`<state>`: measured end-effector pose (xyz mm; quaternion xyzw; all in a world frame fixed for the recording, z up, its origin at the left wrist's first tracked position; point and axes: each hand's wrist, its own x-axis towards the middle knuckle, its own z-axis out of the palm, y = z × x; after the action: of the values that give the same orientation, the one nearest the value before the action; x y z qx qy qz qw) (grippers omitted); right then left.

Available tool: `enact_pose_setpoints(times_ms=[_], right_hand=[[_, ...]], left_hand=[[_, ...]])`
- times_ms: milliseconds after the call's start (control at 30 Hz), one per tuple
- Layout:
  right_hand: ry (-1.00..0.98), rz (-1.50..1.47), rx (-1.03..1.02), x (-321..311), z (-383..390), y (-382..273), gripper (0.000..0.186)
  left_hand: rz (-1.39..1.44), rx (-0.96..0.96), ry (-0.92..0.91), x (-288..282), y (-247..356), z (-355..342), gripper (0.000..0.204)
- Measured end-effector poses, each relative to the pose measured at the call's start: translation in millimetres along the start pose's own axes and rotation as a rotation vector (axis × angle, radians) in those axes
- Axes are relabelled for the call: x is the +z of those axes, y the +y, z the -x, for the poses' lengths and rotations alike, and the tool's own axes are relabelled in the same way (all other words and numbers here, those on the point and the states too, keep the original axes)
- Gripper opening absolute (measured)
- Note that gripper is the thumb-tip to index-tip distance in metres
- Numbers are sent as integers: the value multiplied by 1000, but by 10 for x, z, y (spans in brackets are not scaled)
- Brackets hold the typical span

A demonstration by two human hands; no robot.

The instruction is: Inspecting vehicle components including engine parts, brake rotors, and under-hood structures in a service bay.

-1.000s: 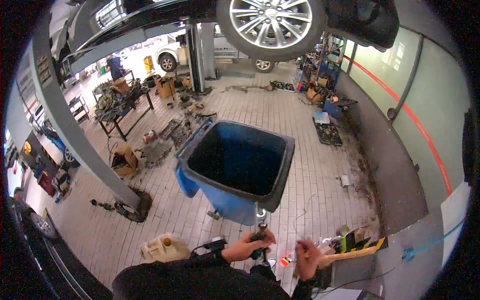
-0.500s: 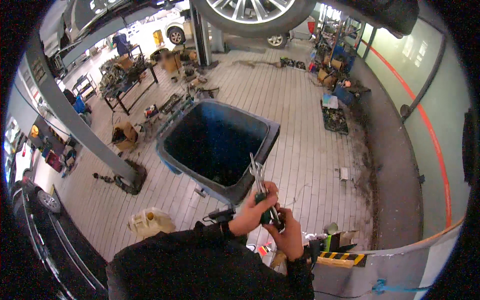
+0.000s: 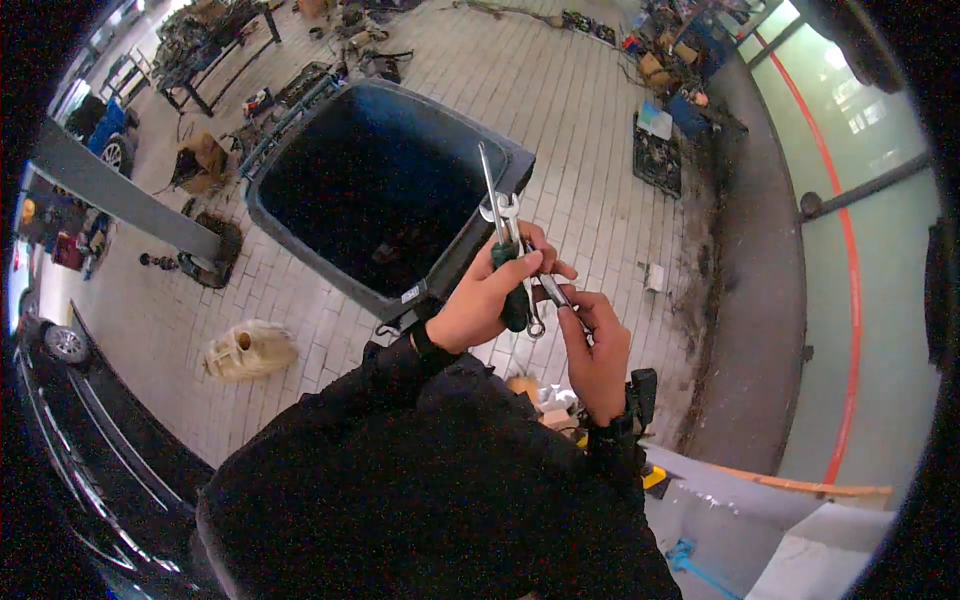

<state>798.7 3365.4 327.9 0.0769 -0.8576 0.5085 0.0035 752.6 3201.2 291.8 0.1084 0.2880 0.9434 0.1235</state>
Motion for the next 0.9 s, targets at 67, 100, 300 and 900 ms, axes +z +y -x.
enact_pose_setpoints(times_ms=[67,100,300,900], right_hand=[[-15,29,-17,1,-193,70,20],[-19,47,-30,14,-273,106,24],[-25,234,-454,152,-731,175,38],[-858,-109,-559,202,-1976,278,41]], left_hand=[[1,31,32,-54,-20,-159,10],[43,20,38,-35,34,-230,10],[89,162,195,-100,176,-437,9],[-93,503,588,-242,351,-531,12]])
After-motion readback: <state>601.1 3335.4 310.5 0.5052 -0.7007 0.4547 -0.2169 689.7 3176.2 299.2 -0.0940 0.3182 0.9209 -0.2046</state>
